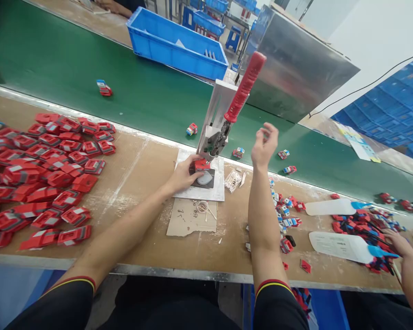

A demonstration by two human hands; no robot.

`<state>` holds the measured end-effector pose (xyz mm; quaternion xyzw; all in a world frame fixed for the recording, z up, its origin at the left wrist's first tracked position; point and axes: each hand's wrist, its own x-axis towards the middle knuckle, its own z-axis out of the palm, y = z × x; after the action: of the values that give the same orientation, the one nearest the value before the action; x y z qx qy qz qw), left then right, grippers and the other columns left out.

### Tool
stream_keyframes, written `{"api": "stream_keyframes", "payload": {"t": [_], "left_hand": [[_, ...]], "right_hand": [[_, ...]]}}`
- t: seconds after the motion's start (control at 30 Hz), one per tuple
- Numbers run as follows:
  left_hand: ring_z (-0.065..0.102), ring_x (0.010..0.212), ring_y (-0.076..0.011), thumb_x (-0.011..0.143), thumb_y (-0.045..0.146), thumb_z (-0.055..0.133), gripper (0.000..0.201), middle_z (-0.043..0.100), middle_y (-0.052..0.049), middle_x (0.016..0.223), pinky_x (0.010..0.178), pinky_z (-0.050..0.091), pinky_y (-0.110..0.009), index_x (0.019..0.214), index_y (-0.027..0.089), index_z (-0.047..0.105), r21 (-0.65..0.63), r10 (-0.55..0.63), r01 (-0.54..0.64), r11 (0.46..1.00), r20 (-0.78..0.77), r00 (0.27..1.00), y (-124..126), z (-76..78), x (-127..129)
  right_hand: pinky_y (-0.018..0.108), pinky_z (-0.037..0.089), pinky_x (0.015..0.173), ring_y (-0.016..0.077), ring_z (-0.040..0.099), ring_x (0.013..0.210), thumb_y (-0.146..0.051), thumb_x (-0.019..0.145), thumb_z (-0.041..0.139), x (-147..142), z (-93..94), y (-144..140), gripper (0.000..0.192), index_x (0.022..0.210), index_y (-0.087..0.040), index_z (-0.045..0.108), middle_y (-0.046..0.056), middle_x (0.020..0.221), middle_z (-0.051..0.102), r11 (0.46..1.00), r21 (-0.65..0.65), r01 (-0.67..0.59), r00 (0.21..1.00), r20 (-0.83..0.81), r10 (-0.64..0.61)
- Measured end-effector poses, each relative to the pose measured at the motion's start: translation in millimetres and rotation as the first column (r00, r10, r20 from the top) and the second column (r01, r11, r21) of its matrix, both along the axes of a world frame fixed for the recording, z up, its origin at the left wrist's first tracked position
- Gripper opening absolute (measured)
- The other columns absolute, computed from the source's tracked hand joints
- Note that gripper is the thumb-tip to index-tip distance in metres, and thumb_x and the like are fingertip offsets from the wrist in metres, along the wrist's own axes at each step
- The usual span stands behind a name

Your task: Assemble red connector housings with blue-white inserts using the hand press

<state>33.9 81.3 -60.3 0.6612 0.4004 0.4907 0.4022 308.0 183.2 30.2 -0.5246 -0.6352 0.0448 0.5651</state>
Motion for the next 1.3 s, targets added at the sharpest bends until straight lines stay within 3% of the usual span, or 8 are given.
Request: {"api": "stream_keyframes", "payload": {"t": [0.07, 0.13, 0.3, 0.43, 0.53, 0.7, 0.97, 1.3], "left_hand": [[0.074, 0.111, -0.028, 0.084, 0.018, 0.072, 0.048, 0.076, -0.013, 0.124, 0.103, 0.058, -0.048, 0.13, 0.02, 0.058, 0.009, 0.02, -0.02, 1.0, -0.03, 0.999, -2, -1.6, 4], [0.075, 0.109, -0.0274, 0.085, 0.017, 0.072, 0.046, 0.077, -0.012, 0.121, 0.101, 0.059, -0.047, 0.129, 0.021, 0.058, 0.021, 0.053, -0.052, 0.998, -0.06, 0.997, -3, -2.9, 7], [0.074, 0.105, -0.0258, 0.087, 0.015, 0.072, 0.046, 0.077, -0.009, 0.118, 0.102, 0.056, -0.046, 0.129, 0.023, 0.056, 0.049, 0.1, -0.095, 0.994, -0.126, 0.987, -6, -2.9, 9], [0.072, 0.114, -0.0279, 0.088, 0.016, 0.072, 0.045, 0.076, -0.01, 0.125, 0.109, 0.052, -0.05, 0.13, 0.023, 0.055, 0.072, 0.107, -0.097, 0.993, -0.157, 0.982, -9, 0.0, 10], [0.07, 0.12, -0.0285, 0.089, 0.015, 0.071, 0.045, 0.074, -0.01, 0.13, 0.112, 0.05, -0.05, 0.13, 0.024, 0.055, 0.084, 0.117, -0.105, 0.991, -0.154, 0.981, -10, 0.8, 10], [0.073, 0.117, -0.0274, 0.089, 0.016, 0.071, 0.045, 0.075, -0.01, 0.131, 0.111, 0.051, -0.047, 0.131, 0.022, 0.056, 0.117, 0.122, -0.104, 0.988, -0.156, 0.98, -10, -1.8, 11], [0.075, 0.112, -0.0237, 0.087, 0.014, 0.075, 0.048, 0.078, -0.006, 0.125, 0.109, 0.053, -0.043, 0.13, 0.024, 0.058, 0.171, 0.177, -0.143, 0.975, -0.203, 0.963, -11, -4.1, 12], [0.076, 0.111, -0.0236, 0.086, 0.015, 0.075, 0.046, 0.079, -0.005, 0.122, 0.108, 0.052, -0.042, 0.129, 0.023, 0.058, 0.178, 0.164, -0.13, 0.975, -0.192, 0.968, -10, -5.2, 11]], "right_hand": [[0.053, 0.056, 0.106, 0.0296, 0.063, 0.129, -0.049, 0.105, 0.043, -25, 39.0, -22, 0.035, 0.133, -0.031, 0.056, 0.01, 0.134, 0.06, 0.959, 0.244, -0.145, 0.985, -0.055, 0.163], [0.048, 0.057, 0.108, 0.028, 0.062, 0.133, -0.056, 0.105, 0.051, -56, 77.1, -43, 0.036, 0.135, -0.037, 0.055, 0.006, 0.139, 0.06, 0.9, 0.291, -0.325, 0.931, -0.069, 0.358], [0.044, 0.059, 0.111, 0.029, 0.062, 0.135, -0.066, 0.094, 0.07, -109, 124.9, -85, 0.054, 0.138, -0.037, 0.057, 0.003, 0.134, 0.063, 0.827, 0.146, -0.543, 0.838, 0.026, 0.545], [0.046, 0.06, 0.109, 0.024, 0.072, 0.113, -0.037, 0.096, 0.076, -108, 104.5, -138, 0.035, 0.129, -0.046, 0.069, -0.003, 0.115, 0.072, 0.839, 0.237, -0.49, 0.872, 0.112, 0.477], [0.056, 0.059, 0.11, 0.0296, 0.073, 0.114, -0.029, 0.09, 0.082, -93, 73.8, -167, 0.034, 0.119, -0.045, 0.075, -0.001, 0.112, 0.075, 0.828, 0.227, -0.513, 0.853, 0.24, 0.463], [0.056, 0.066, 0.101, 0.0301, 0.075, 0.115, -0.023, 0.092, 0.078, -75, 33.0, -169, 0.028, 0.112, -0.042, 0.077, -0.001, 0.11, 0.078, 0.816, 0.236, -0.528, 0.807, 0.44, 0.395], [0.042, 0.068, 0.098, 0.0242, 0.074, 0.121, -0.011, 0.098, 0.068, -77, 37.6, -164, 0.03, 0.124, -0.024, 0.07, 0.005, 0.116, 0.078, 0.722, 0.396, -0.568, 0.717, 0.669, 0.197], [0.044, 0.069, 0.096, 0.026, 0.075, 0.124, -0.012, 0.1, 0.055, -74, 16.6, -168, 0.032, 0.125, -0.026, 0.07, 0.006, 0.117, 0.079, 0.746, 0.367, -0.556, 0.72, 0.661, 0.212]]}}
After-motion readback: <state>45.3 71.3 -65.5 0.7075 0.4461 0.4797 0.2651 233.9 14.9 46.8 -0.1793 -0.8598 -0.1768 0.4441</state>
